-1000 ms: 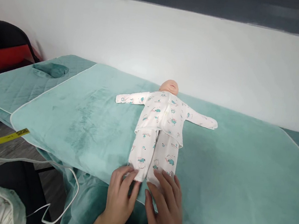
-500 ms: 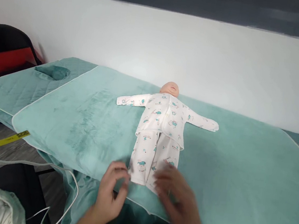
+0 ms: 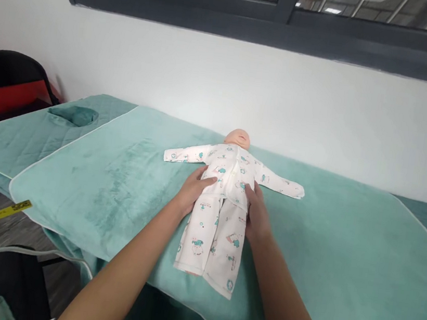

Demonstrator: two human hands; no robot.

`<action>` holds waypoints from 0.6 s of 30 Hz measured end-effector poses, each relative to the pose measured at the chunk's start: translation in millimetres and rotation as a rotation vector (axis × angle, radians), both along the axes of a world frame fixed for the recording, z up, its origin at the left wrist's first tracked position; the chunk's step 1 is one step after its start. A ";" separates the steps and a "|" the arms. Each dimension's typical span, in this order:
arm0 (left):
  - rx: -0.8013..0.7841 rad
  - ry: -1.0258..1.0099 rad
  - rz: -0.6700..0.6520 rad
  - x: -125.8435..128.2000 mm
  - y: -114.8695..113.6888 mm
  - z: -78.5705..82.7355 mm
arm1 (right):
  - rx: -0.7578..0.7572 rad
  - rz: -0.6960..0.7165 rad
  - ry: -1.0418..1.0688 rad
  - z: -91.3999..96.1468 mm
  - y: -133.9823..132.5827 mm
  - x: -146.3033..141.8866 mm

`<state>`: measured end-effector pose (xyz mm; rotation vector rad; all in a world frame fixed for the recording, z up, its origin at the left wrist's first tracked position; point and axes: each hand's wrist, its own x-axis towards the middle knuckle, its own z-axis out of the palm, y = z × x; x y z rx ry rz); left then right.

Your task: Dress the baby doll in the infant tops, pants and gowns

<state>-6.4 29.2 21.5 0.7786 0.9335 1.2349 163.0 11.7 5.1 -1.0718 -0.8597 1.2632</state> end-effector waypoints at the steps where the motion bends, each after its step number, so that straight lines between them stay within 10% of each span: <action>1: 0.006 -0.006 0.001 0.4 3.7 -0.2 | -0.021 0.007 0.053 2.7 1.3 -1.0; 11: -0.008 -0.051 0.046 12.2 53.4 -7.1 | 0.047 -0.022 0.030 -4.1 49.5 8.4; 18: 0.128 0.220 0.265 -1.8 10.8 -20.4 | 0.076 -0.076 -0.584 -6.8 12.7 21.0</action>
